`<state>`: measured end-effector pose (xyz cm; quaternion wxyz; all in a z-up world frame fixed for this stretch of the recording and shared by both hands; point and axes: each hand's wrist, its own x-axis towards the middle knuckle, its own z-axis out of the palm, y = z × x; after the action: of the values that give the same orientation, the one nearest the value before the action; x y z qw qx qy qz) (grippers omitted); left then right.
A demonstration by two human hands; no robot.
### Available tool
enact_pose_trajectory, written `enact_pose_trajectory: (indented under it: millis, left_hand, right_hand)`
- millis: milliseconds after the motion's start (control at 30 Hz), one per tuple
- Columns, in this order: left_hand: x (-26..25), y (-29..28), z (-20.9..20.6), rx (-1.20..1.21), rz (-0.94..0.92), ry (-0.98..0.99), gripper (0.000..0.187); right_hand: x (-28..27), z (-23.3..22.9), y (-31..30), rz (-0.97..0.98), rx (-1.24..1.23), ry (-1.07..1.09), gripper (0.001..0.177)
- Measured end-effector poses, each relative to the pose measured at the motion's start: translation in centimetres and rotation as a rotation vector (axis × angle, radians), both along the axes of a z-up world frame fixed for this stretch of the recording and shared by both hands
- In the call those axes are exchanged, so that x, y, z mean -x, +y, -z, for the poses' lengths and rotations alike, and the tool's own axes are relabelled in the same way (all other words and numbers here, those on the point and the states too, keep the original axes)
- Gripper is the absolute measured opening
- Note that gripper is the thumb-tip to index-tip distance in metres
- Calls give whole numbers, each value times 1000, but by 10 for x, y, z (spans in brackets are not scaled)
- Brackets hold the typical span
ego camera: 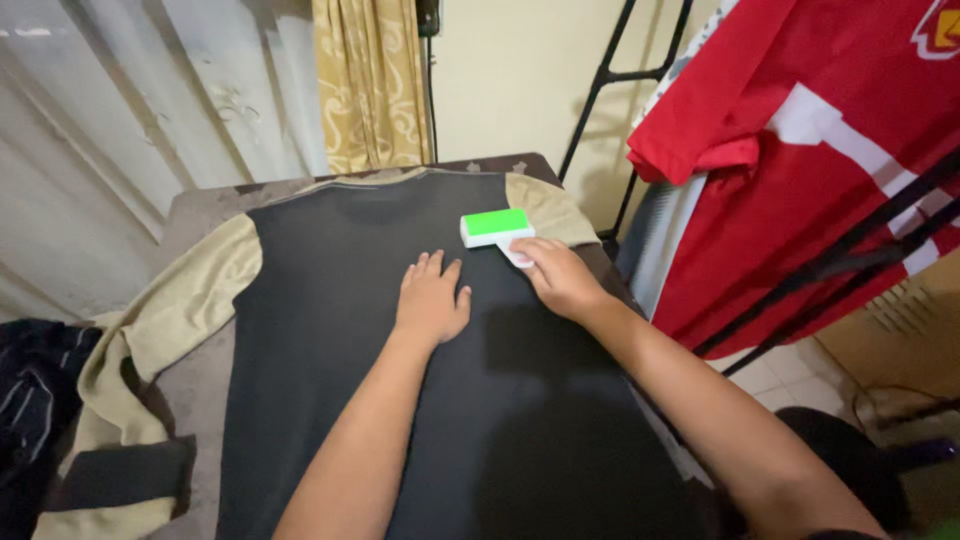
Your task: The person hangs a red and white jersey on a clothes rack. Then, they pick up a black and beige long-sleeved shirt from a pile, lay it flat on a table, and use a green lint roller to clean the entire surface of the shirt.
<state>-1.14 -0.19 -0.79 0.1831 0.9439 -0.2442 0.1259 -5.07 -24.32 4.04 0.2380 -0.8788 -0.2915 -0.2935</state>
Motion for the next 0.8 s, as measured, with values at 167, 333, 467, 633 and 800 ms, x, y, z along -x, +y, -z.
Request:
enact_pose_trajectory:
  millis: [167,333,467,633,800]
  left_hand:
    - [2,0,-1,15,3,5,57]
    - [5,0,-5,14,-3,12,58]
    - [6,-1,-8,-11,-7,24,58]
    - [5,-2,-9,-3,-14,18,58]
    - [6,-3,-10,3,-17,34,58]
  right_hand:
    - [-50,3,1,146,-87,60,13]
    - [-106,22,7,103,-195,28,18]
    - [-145,31,8,192,-235,-124,12]
    - [-164,40,25,257,-303,-36,14]
    - [-161,50,26,227,-338,-104,17]
